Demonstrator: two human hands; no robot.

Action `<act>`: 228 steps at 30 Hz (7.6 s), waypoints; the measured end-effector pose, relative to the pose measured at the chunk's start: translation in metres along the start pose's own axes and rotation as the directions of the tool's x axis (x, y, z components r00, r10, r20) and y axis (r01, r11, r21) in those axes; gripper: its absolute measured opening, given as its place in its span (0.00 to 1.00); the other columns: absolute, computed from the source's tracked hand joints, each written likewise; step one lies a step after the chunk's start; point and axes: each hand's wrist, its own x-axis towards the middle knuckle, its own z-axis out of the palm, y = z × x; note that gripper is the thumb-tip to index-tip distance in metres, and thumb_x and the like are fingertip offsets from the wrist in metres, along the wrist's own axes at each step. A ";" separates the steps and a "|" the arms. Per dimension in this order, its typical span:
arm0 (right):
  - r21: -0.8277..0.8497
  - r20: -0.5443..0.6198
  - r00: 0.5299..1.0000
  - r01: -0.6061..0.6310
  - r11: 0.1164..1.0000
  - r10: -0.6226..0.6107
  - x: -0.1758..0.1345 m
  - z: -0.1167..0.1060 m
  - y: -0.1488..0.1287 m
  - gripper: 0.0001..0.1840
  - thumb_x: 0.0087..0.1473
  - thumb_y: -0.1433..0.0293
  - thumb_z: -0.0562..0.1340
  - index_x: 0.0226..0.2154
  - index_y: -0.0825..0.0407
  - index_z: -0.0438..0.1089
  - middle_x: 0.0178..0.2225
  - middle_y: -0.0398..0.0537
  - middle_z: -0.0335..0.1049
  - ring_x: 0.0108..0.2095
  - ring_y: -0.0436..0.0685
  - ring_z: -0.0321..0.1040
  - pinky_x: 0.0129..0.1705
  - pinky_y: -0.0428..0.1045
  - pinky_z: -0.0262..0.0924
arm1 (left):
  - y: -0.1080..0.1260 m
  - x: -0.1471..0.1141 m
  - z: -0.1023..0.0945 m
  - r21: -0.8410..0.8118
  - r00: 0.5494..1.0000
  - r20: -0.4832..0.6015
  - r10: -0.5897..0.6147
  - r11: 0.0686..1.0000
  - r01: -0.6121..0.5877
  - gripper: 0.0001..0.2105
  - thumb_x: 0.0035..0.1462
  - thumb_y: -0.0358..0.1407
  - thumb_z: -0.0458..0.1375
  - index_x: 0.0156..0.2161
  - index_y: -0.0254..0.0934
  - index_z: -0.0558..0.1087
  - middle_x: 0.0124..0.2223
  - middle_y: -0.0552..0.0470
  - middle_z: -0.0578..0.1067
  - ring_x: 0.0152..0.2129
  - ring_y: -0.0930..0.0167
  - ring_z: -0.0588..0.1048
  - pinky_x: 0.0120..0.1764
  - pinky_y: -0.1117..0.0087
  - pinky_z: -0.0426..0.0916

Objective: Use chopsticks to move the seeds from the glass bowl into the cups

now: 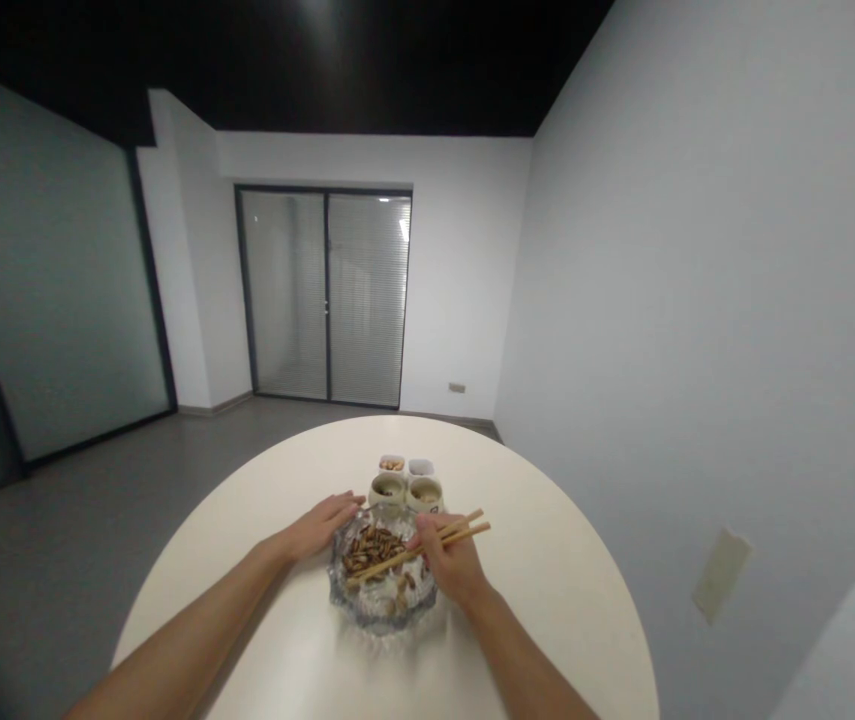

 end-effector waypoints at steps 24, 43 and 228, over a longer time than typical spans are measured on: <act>0.008 -0.013 0.996 -0.092 0.996 0.092 0.003 -0.003 -0.009 0.43 0.57 0.34 0.57 0.16 0.53 0.76 0.10 0.42 0.57 0.12 0.48 0.53 0.14 0.44 0.48 | 0.002 -0.001 -0.001 -0.023 1.000 0.006 0.000 1.000 0.001 0.34 0.70 0.61 0.41 0.63 0.42 0.75 0.69 0.48 0.70 0.69 0.53 0.61 0.72 0.51 0.48; 0.000 -0.225 0.972 -0.071 0.997 0.070 0.013 -0.018 -0.008 0.41 0.57 0.33 0.58 0.17 0.51 0.73 0.09 0.42 0.59 0.12 0.50 0.56 0.14 0.45 0.52 | 0.002 -0.001 0.000 -0.044 1.000 -0.004 -0.024 0.999 0.024 0.35 0.69 0.63 0.42 0.62 0.43 0.76 0.68 0.48 0.71 0.69 0.52 0.60 0.72 0.50 0.48; -0.039 -0.019 0.969 -0.248 0.968 0.247 0.019 -0.053 -0.006 0.45 0.48 0.27 0.58 0.15 0.53 0.71 0.11 0.40 0.54 0.14 0.48 0.51 0.17 0.45 0.43 | 0.003 -0.001 -0.001 -0.025 1.000 0.020 -0.015 1.000 0.015 0.37 0.69 0.63 0.40 0.63 0.41 0.75 0.69 0.47 0.69 0.70 0.52 0.59 0.72 0.49 0.47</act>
